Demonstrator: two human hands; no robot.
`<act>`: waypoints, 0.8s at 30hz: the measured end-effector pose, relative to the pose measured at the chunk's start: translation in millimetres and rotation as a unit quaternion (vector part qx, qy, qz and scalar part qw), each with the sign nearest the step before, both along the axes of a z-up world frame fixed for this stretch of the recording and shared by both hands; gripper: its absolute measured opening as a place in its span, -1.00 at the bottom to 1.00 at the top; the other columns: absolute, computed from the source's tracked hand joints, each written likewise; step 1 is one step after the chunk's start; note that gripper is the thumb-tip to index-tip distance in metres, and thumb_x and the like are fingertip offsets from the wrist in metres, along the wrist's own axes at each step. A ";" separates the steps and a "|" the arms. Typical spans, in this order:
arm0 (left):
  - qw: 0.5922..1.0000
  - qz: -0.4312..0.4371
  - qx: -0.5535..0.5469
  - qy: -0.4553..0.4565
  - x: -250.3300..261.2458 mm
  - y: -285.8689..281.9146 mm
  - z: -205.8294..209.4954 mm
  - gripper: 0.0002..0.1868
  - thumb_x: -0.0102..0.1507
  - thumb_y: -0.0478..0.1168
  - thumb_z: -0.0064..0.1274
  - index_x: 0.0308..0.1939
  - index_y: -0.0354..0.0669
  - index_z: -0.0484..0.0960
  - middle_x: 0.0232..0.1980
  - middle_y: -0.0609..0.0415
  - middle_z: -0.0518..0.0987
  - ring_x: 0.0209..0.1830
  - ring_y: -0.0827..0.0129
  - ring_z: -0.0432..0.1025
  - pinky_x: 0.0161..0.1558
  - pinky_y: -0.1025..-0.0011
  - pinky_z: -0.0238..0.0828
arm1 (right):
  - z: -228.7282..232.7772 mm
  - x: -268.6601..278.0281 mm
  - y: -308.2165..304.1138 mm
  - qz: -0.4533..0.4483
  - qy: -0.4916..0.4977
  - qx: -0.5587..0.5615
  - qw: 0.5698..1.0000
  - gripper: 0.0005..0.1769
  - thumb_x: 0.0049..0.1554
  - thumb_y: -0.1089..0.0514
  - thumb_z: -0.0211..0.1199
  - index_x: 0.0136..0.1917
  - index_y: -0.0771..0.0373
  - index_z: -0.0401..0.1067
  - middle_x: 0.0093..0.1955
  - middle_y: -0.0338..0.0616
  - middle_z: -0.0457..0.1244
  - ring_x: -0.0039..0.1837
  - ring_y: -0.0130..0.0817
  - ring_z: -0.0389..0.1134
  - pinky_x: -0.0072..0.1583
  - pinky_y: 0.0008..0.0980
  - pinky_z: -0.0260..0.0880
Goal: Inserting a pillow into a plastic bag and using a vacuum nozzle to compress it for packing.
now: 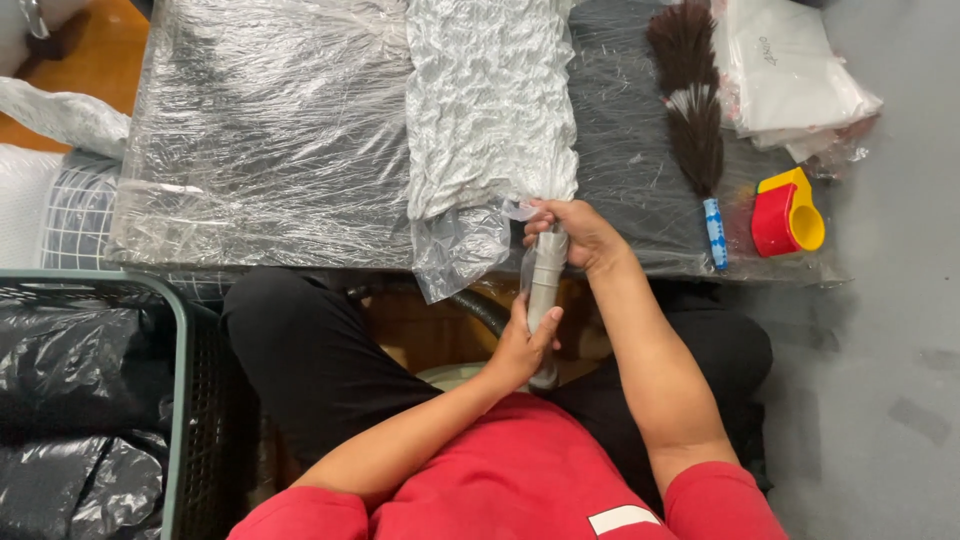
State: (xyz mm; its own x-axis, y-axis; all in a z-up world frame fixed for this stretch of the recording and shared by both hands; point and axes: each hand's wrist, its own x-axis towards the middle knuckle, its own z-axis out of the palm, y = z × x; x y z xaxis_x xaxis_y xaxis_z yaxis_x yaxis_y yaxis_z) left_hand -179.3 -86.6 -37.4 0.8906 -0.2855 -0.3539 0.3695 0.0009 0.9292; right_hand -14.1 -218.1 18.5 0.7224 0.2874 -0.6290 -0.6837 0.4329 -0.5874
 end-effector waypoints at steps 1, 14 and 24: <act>1.000 -0.005 -0.003 -0.004 -0.6 0.3 -0.8 -0.13 0.40 0.23 -0.07 0.48 -0.38 0.03 -0.37 -0.01 0.66 -0.31 0.24 0.63 -0.20 0.29 0.49 | 0.0 1.7 0.9 0.001 0.010 0.008 1.000 -0.54 0.19 0.18 0.22 -0.48 0.10 0.13 -0.51 -0.47 0.02 -0.40 -0.61 0.15 -0.08 -0.38 0.42; 0.995 -0.094 0.018 -0.037 -7.5 5.1 -36.0 -0.45 0.42 0.29 -0.12 0.16 -0.08 0.33 -0.32 0.11 0.71 -0.24 0.31 0.61 -0.16 0.27 0.48 | 0.3 3.8 -4.1 0.009 -0.029 -0.078 0.996 -0.59 0.26 0.19 0.13 -0.35 0.07 0.03 -0.41 -0.53 -0.19 -0.46 -0.75 -0.16 -0.30 -0.50 0.18; 0.982 -0.171 0.000 -0.085 -31.8 22.9 16.6 -0.46 0.39 0.18 -0.05 0.07 -0.26 0.32 -0.15 -0.24 0.62 -0.09 -0.11 0.52 -0.08 0.02 0.43 | 10.2 4.8 -15.0 0.020 -0.022 -0.180 0.983 -0.67 0.22 0.18 0.11 -0.29 0.05 0.03 -0.41 -0.57 -0.22 -0.47 -0.81 -0.22 -0.42 -0.69 -0.09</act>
